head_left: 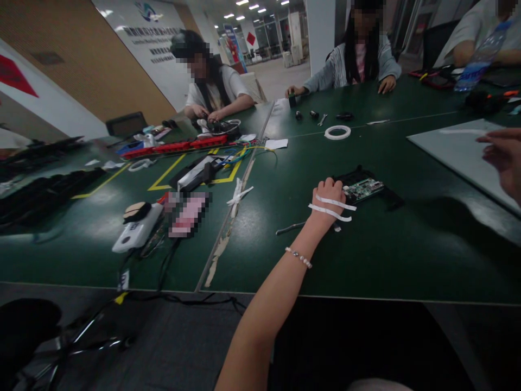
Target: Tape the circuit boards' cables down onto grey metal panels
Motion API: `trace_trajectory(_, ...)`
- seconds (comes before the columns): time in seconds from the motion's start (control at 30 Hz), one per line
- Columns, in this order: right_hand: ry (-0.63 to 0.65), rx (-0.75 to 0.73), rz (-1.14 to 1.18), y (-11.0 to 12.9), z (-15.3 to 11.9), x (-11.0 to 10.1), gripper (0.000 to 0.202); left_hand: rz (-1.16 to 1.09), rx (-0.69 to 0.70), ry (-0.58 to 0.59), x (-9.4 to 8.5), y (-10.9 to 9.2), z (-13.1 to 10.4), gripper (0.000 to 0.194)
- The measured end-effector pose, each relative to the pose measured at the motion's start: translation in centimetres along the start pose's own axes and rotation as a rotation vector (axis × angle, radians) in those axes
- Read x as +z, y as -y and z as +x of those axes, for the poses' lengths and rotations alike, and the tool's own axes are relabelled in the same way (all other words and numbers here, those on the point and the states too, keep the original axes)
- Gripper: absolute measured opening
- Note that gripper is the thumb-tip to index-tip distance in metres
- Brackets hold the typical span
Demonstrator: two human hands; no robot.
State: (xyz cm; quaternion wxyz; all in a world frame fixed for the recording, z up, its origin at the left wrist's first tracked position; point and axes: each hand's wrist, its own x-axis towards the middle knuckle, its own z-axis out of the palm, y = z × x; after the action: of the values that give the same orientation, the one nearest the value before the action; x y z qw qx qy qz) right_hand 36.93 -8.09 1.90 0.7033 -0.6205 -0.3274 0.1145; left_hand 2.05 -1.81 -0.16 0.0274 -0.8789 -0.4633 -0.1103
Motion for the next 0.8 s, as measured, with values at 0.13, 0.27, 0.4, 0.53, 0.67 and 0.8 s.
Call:
trace_trajectory(0.13, 0.356, 0.045, 0.142, 2.9, -3.7, 4.3, 0.033, -0.011, 0.007, 0.019, -0.4, 0.0, -0.1, 0.020)
trace_trajectory(0.27, 0.599, 0.171, 0.114, 5.8, -8.3, 8.8, 0.039, -0.004, 0.014, 0.018, -0.5, 0.0, -0.2, 0.020)
trace_trajectory(0.4, 0.827, 0.189, 0.097, 6.2, -12.6, 12.8, 0.045, -0.003, 0.012, 0.014, -0.1, 0.1, -0.1, 0.022)
trace_trajectory(0.53, 0.928, 0.114, -0.018, 5.2, -15.3, 14.8, 0.045, -0.017, -0.002, 0.015, 0.3, 0.2, -0.1, 0.028)
trace_trajectory(0.67, 0.929, 0.017, -0.129, 4.6, -16.2, 14.8, 0.046, -0.038, -0.024, 0.039, 0.3, 0.3, 0.0, 0.032)
trace_trajectory(0.8, 0.927, -0.044, -0.231, 4.4, -16.1, 14.5, 0.052, -0.040, -0.014, 0.055, 0.1, 0.2, 0.1, 0.039)
